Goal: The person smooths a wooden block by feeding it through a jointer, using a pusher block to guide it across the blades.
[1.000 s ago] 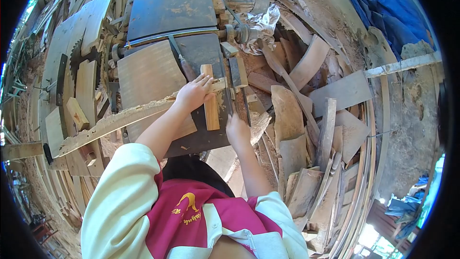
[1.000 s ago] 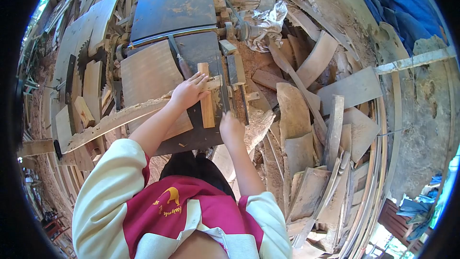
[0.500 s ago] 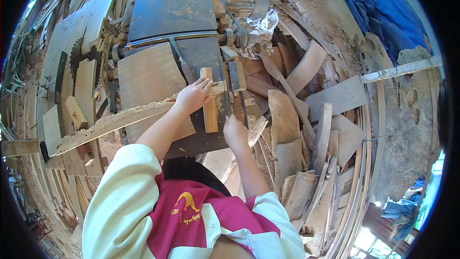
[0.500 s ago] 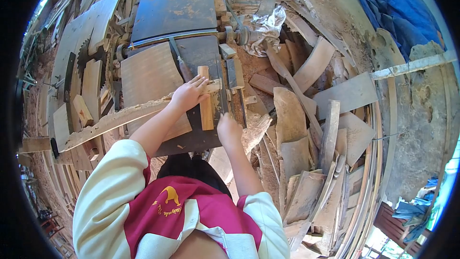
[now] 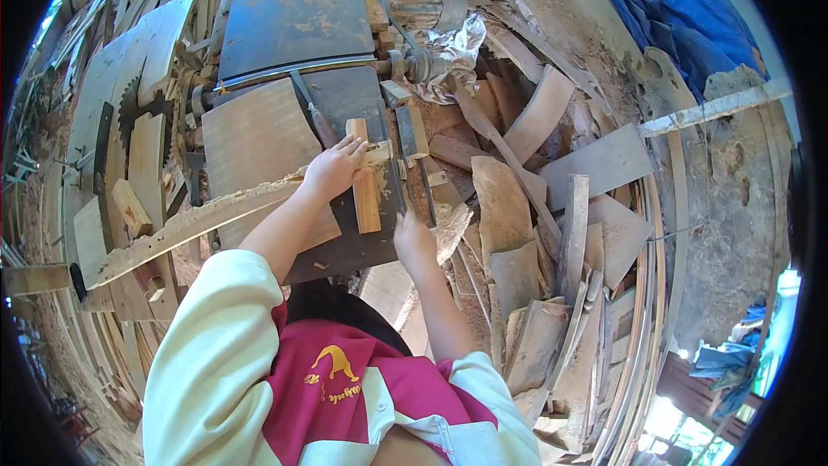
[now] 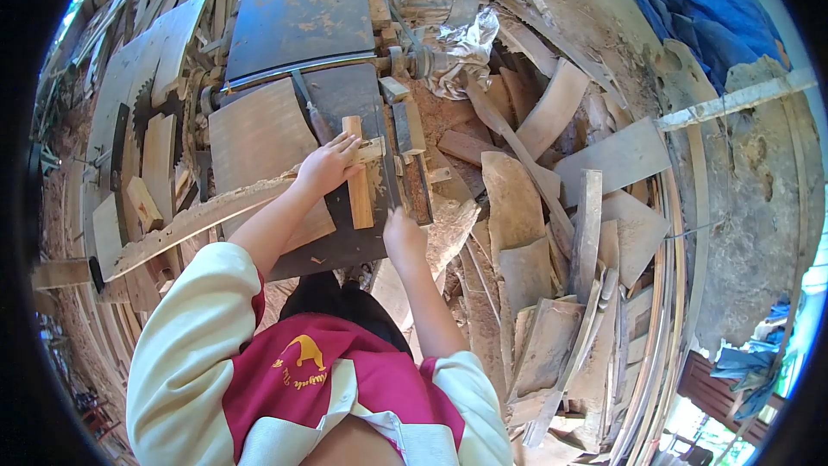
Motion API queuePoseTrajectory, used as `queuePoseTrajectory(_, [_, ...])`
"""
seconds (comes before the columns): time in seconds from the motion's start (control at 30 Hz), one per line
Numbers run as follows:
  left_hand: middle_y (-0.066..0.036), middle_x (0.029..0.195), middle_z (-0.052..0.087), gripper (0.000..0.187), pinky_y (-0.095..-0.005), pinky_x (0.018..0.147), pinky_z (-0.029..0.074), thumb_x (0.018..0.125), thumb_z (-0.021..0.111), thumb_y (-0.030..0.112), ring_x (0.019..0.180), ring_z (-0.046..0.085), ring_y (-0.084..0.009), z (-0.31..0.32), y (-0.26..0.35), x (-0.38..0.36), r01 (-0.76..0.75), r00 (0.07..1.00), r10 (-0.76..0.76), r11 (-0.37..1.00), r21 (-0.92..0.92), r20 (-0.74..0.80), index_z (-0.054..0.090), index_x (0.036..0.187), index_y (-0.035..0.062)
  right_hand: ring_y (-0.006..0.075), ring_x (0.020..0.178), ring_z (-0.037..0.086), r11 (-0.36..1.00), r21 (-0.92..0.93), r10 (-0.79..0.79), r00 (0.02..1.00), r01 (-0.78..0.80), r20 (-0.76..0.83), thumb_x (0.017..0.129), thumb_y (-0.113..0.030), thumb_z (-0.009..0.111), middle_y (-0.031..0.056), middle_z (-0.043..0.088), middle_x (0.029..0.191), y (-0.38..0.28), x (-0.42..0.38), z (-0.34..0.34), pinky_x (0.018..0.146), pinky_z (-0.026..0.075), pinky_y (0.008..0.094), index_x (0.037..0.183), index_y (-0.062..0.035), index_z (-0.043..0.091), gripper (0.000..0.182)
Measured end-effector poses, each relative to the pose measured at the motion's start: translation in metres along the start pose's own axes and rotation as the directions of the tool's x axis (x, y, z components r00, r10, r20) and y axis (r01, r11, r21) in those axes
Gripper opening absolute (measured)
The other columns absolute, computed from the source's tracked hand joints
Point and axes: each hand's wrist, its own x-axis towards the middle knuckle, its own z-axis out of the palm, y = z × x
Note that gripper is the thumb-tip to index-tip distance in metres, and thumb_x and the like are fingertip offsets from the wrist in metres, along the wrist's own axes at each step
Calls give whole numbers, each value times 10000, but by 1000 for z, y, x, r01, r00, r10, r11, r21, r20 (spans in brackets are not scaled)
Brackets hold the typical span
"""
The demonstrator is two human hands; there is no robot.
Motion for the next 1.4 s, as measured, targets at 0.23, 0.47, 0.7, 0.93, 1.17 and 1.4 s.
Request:
queuePoseTrajectory(0.23, [-140,1207,499,520,-314,940,383,834,495,371,1171,429,-250,3,-3,0,1,1000,-1,1000,-8,4,463,1191,-6,408,658,569,996,-37,81,987,-77,138,887,-275,399,236,577,685,19,-66,-19,616,438,497,883,-22,509,276])
queuePoseTrajectory(0.47, [-131,1211,495,526,-328,930,396,830,506,364,1176,419,-258,1,-1,0,11,1000,-11,1000,-11,28,449,1204,-2,378,672,594,998,-44,-45,999,44,-21,893,-271,367,207,598,676,-6,18,-6,637,441,491,823,-33,511,287])
queuePoseTrajectory(0.7, [-126,1208,499,535,-323,925,398,821,519,372,1170,426,-259,3,-4,1,7,1000,-7,1000,-15,27,456,1196,-4,380,764,593,997,-78,-1,999,4,47,904,-301,326,219,608,777,-36,83,-3,695,441,485,868,-18,536,354])
queuePoseTrajectory(0.93, [-128,1218,494,521,-322,932,392,828,503,364,1176,423,-243,-1,-2,1,8,999,-7,1000,-20,37,461,1194,-4,350,676,608,998,-62,-4,1000,4,1,898,-285,349,183,613,681,-19,37,-3,651,421,493,866,-47,521,296])
queuePoseTrajectory(1.17, [-124,1211,499,523,-319,927,399,829,503,369,1177,421,-247,5,-5,1,5,1000,-4,1000,-11,17,459,1193,-4,370,611,590,985,-168,63,991,-43,115,889,-258,384,191,590,625,9,-47,-23,583,449,485,846,-35,493,252])
queuePoseTrajectory(1.4, [-123,1204,504,528,-320,921,405,823,513,372,1171,427,-249,0,-2,0,4,1000,-4,1000,-17,6,464,1183,-11,371,655,601,994,-108,-2,999,6,43,898,-282,357,196,603,678,-24,46,-7,609,464,480,835,-40,508,293])
